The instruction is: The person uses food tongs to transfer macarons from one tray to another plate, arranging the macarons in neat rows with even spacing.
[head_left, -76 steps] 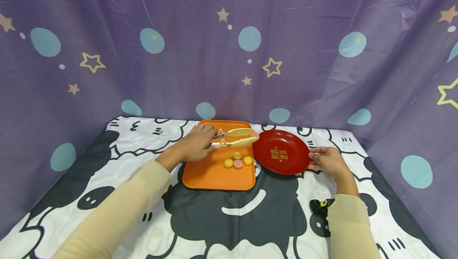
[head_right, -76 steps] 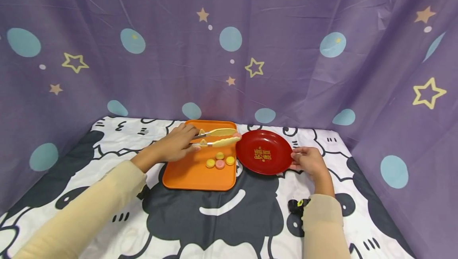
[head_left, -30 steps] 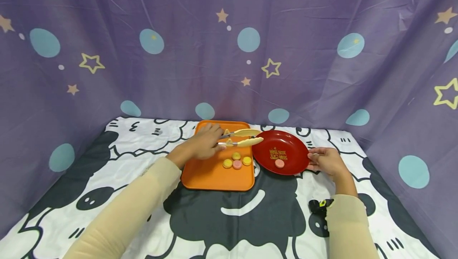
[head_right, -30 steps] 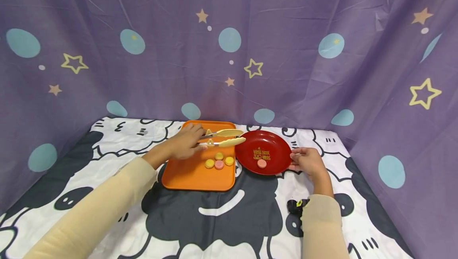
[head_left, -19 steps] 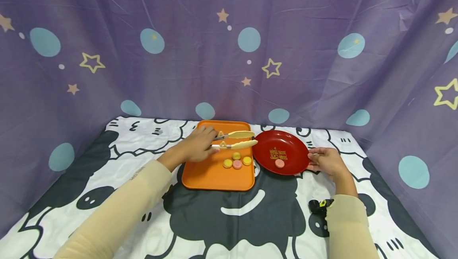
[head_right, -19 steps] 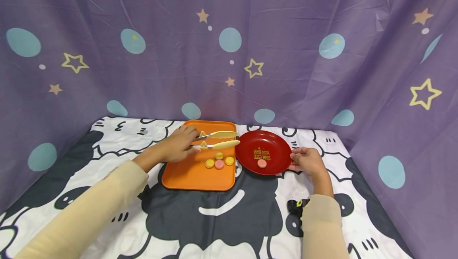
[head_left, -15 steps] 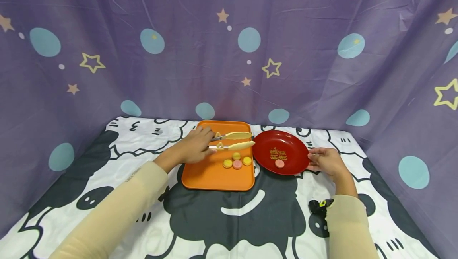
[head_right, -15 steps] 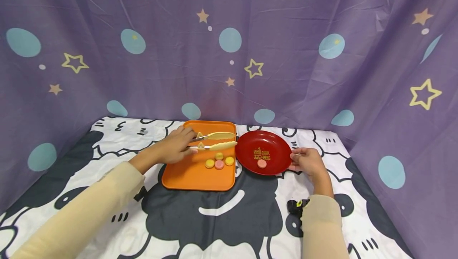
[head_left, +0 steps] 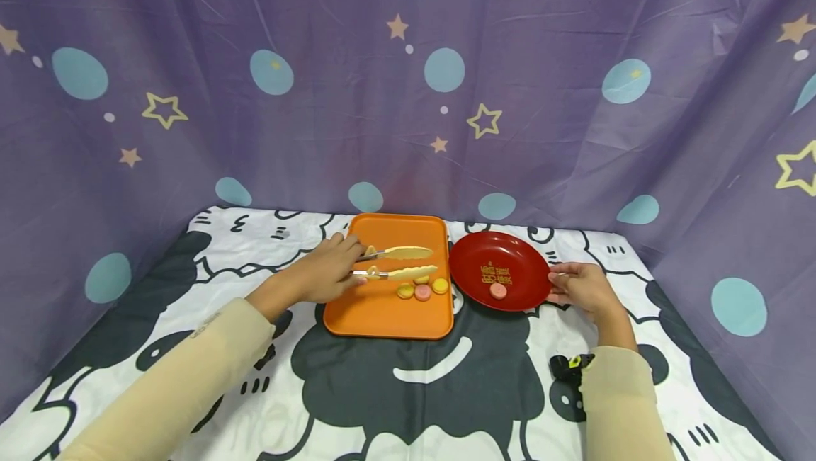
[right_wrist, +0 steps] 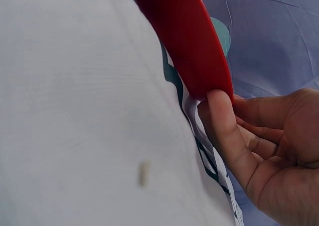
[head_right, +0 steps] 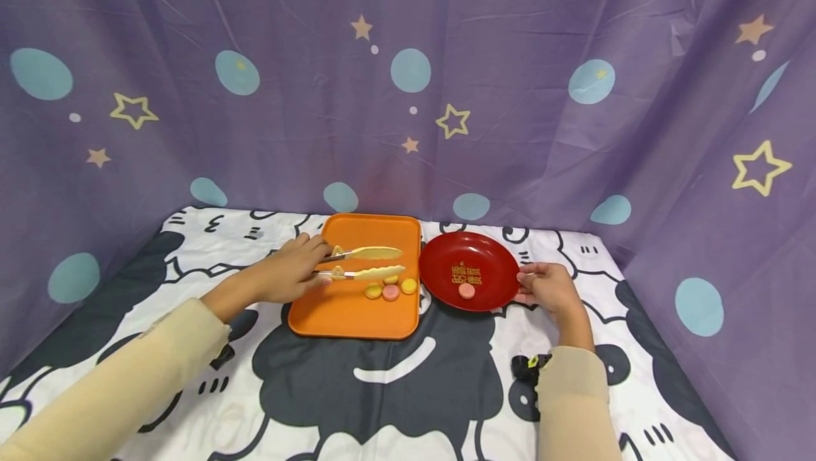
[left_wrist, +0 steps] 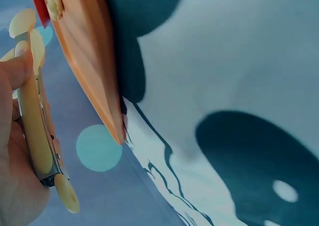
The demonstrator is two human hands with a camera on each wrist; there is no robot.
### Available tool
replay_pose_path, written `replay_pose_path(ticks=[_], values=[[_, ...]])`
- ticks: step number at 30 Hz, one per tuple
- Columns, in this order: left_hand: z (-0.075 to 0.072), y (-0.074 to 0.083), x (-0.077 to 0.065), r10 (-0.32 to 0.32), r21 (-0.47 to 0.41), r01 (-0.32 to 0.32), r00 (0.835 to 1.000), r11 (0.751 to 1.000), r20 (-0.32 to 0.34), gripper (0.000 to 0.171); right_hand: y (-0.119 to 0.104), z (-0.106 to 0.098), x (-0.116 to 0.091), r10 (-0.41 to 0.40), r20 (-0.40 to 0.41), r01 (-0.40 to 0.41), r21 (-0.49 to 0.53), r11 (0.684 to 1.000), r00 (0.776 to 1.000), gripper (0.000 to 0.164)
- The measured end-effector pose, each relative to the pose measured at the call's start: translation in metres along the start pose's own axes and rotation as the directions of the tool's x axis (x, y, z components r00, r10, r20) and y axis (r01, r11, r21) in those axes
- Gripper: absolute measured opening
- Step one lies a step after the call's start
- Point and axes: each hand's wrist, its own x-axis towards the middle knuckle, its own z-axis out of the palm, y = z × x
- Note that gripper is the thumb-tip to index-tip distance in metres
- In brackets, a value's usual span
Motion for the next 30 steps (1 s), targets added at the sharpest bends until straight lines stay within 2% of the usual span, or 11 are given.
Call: replay_pose_path(ticks=[8, 15, 30], values=[[0.0, -0.006, -0.018, -0.031, -0.02, 0.032, 0.999, 0.999, 0.014, 0.052, -0.002, 0.0, -0.003, -0.016, 0.011, 0.016, 0.014, 1.0, 1.0, 0.038], [0.0, -0.012, -0.032, -0.02, 0.006, 0.02, 0.999, 1.0, 0.027, 0.052, 0.0, 0.0, -0.001, 0.0, 0.002, 0.0, 0.009, 1.0, 1.0, 0.038], [0.001, -0.018, -0.044, 0.042, 0.059, -0.042, 0.999, 0.997, -0.001, 0.045, 0.001, -0.001, -0.001, -0.001, 0.001, 0.001, 0.031, 1.0, 1.0, 0.039]])
